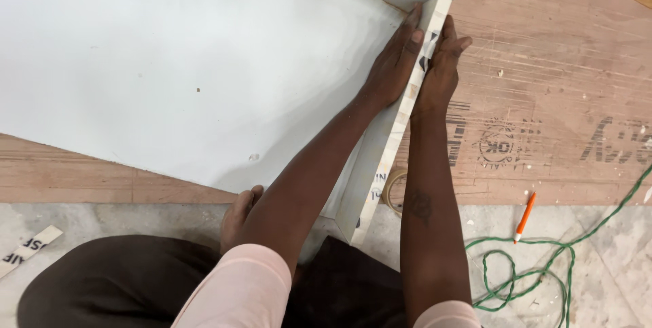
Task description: The person sits on the floor and applies masking tape to the edges of a white wooden drawer box. They carefully align and press the tape along the seams and corners. Later, the person uses a metal scraper to smooth the surface of the drawer box.
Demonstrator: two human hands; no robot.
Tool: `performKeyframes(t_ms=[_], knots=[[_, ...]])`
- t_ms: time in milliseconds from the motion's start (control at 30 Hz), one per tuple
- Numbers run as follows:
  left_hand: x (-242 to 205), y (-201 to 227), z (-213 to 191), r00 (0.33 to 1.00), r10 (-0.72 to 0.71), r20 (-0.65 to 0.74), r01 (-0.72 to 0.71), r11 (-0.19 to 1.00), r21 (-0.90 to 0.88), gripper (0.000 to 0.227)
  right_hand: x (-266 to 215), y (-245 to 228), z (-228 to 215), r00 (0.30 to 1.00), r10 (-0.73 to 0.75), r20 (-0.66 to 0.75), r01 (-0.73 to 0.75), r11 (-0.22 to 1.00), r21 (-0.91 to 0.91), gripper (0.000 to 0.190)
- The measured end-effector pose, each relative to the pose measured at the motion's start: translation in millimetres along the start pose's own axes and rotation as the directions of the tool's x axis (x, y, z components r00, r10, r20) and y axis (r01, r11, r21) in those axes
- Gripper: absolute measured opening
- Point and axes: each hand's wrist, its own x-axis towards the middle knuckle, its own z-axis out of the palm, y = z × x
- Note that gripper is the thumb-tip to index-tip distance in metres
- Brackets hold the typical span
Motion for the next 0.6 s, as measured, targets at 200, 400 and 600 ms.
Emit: performKeyframes(t_ms=[200,400,600], knots=[[-8.0,8.1,-26.0,0.984,-0.171,0.046,0.165,0.981,0.106,0.083,-5.3,-32.3,-19.3,0.977,0.212,-0.002,-0.209,0.962,-0.175,0.086],[-129.6,57.0,-75.5,0.958,-0.286,-0.016,0.276,0.908,0.317,0.061,-80.0,-64.7,-23.0,0.962,0.269,-0.049,-0.267,0.887,-0.376,0.069],[-243.5,118.3,-63.8,0.869,-0.452,0.200,0.329,0.831,0.449,0.068,-149.9,-83.3,2.9,0.917,0.395,-0.054,-0.391,0.862,-0.322,0.071]])
